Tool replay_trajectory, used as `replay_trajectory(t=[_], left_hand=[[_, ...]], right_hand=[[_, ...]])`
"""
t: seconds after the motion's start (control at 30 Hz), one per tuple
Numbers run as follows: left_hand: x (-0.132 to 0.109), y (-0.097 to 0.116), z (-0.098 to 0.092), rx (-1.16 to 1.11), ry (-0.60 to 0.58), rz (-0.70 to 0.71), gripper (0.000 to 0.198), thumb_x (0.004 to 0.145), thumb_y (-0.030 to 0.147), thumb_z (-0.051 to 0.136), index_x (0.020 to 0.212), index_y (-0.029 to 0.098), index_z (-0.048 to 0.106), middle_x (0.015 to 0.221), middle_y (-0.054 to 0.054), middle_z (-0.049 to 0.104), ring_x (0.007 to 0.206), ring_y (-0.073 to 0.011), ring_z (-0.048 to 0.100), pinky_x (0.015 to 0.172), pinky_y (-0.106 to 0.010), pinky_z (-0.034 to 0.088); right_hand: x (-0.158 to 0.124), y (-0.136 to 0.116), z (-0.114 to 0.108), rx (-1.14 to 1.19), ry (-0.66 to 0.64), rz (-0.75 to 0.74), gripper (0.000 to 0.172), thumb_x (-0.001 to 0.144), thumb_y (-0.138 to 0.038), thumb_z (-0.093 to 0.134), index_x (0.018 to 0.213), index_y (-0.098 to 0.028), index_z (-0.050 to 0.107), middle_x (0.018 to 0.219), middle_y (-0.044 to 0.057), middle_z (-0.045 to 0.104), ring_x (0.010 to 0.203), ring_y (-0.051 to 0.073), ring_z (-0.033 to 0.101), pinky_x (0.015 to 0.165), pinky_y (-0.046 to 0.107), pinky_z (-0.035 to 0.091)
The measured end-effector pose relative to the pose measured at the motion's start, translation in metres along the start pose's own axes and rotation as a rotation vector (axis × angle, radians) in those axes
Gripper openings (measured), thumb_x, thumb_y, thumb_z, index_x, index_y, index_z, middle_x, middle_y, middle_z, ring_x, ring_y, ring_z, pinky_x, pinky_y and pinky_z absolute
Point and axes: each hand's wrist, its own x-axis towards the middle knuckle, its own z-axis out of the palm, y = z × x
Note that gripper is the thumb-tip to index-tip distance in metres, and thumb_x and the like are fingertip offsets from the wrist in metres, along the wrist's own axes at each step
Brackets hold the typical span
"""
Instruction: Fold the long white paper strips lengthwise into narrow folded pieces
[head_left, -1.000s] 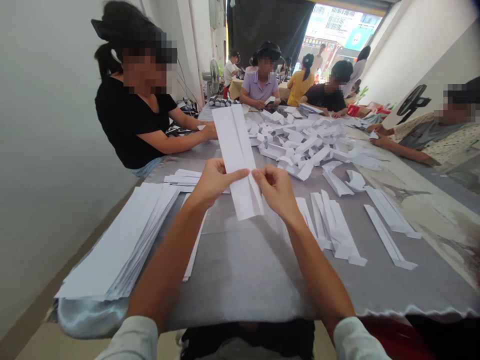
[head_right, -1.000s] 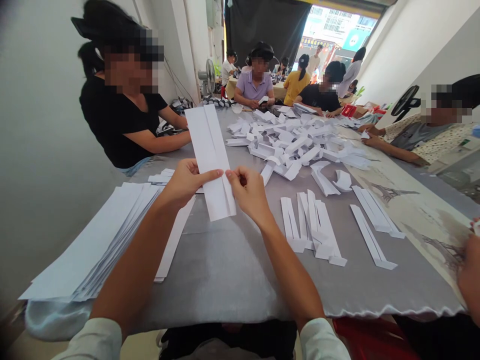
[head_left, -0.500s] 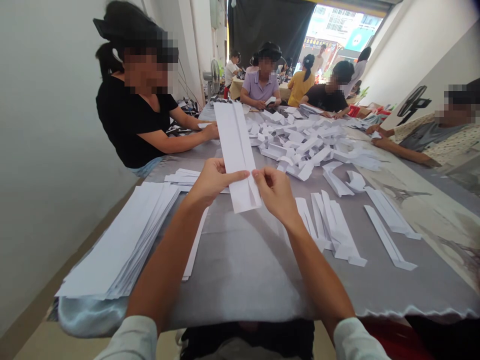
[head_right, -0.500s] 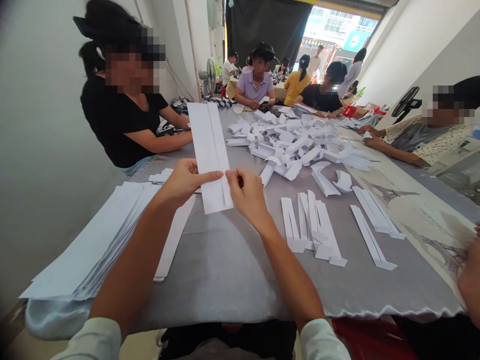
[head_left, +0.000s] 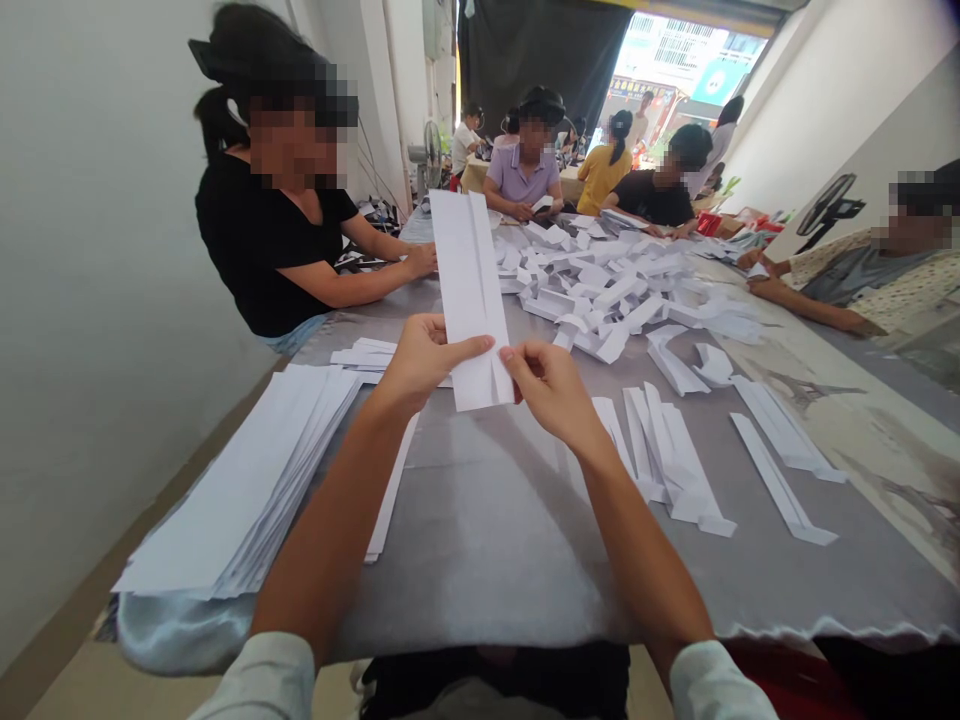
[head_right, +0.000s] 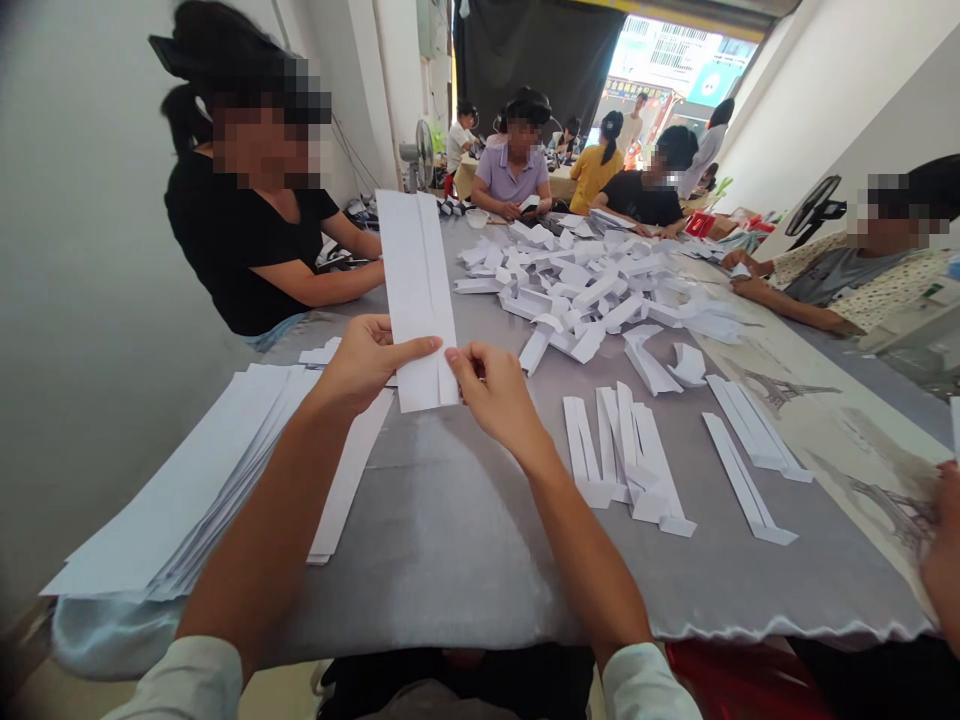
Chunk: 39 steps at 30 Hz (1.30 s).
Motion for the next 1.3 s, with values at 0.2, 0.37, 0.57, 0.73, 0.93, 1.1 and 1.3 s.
replay_trajectory(t=[0.2, 0.37, 0.57, 0.73, 0.93, 1.1, 1.3], left_hand=[[-0.001, 0.001, 0.001, 0.009, 0.037, 0.017, 0.044, 0.061, 0.037, 0.100, 0.096, 0.014, 0.085, 0.103, -0.013, 0.085, 0.087, -0.0289, 0.080, 0.072, -0.036, 0.064], [-0.003, 0.002, 0.004, 0.102, -0.062, 0.050, 0.040, 0.066, 0.035, 0.096, 0.098, 0.015, 0.083, 0.102, -0.011, 0.084, 0.090, -0.0278, 0.078, 0.074, -0.035, 0.061], [-0.001, -0.002, 0.006, 0.190, -0.055, 0.183, 0.025, 0.077, 0.031, 0.083, 0.097, 0.016, 0.081, 0.093, -0.004, 0.079, 0.084, -0.0212, 0.071, 0.074, -0.030, 0.054], [0.001, -0.003, 0.004, 0.449, -0.109, 0.344, 0.014, 0.086, 0.025, 0.067, 0.084, 0.017, 0.079, 0.079, 0.001, 0.069, 0.079, -0.0190, 0.063, 0.075, -0.030, 0.049], [0.000, -0.002, 0.003, 0.569, 0.067, 0.393, 0.019, 0.085, 0.031, 0.072, 0.090, 0.018, 0.084, 0.078, 0.001, 0.072, 0.077, -0.0218, 0.065, 0.073, -0.031, 0.049], [0.000, -0.005, 0.003, 0.495, 0.103, 0.379, 0.020, 0.083, 0.033, 0.079, 0.097, 0.021, 0.087, 0.087, -0.003, 0.080, 0.081, -0.0227, 0.069, 0.069, -0.030, 0.050], [-0.002, 0.000, 0.004, 0.395, 0.084, 0.373, 0.030, 0.085, 0.048, 0.083, 0.097, 0.021, 0.085, 0.100, -0.006, 0.083, 0.096, -0.0287, 0.073, 0.081, -0.035, 0.057]], right_hand=[[-0.001, 0.003, 0.003, -0.033, 0.007, -0.003, 0.049, 0.103, -0.057, 0.062, 0.070, -0.022, 0.053, 0.055, -0.002, 0.055, 0.051, 0.014, 0.054, 0.052, 0.028, 0.038], [0.001, 0.007, 0.006, 0.143, 0.005, 0.085, 0.049, 0.093, -0.068, 0.072, 0.081, -0.020, 0.065, 0.065, -0.001, 0.057, 0.057, 0.015, 0.061, 0.045, 0.026, 0.051], [0.000, 0.005, 0.003, 0.168, -0.085, 0.167, 0.038, 0.083, -0.051, 0.086, 0.087, -0.018, 0.068, 0.070, 0.001, 0.065, 0.065, 0.017, 0.065, 0.046, 0.026, 0.059], [-0.002, 0.001, 0.002, 0.002, -0.029, 0.132, 0.030, 0.089, -0.046, 0.082, 0.094, -0.017, 0.074, 0.077, 0.005, 0.073, 0.063, 0.017, 0.067, 0.047, 0.026, 0.052], [-0.003, -0.004, 0.001, -0.013, 0.237, -0.078, 0.019, 0.095, -0.038, 0.073, 0.100, -0.020, 0.074, 0.081, 0.003, 0.071, 0.073, 0.017, 0.066, 0.057, 0.028, 0.052], [-0.002, -0.006, 0.000, -0.063, 0.412, -0.185, 0.019, 0.095, -0.027, 0.067, 0.113, -0.022, 0.070, 0.098, 0.005, 0.071, 0.087, 0.019, 0.067, 0.057, 0.027, 0.050], [-0.003, -0.008, -0.006, -0.335, 0.490, -0.353, 0.037, 0.097, -0.028, 0.065, 0.134, -0.026, 0.064, 0.135, 0.014, 0.064, 0.126, 0.032, 0.058, 0.090, 0.045, 0.057]])
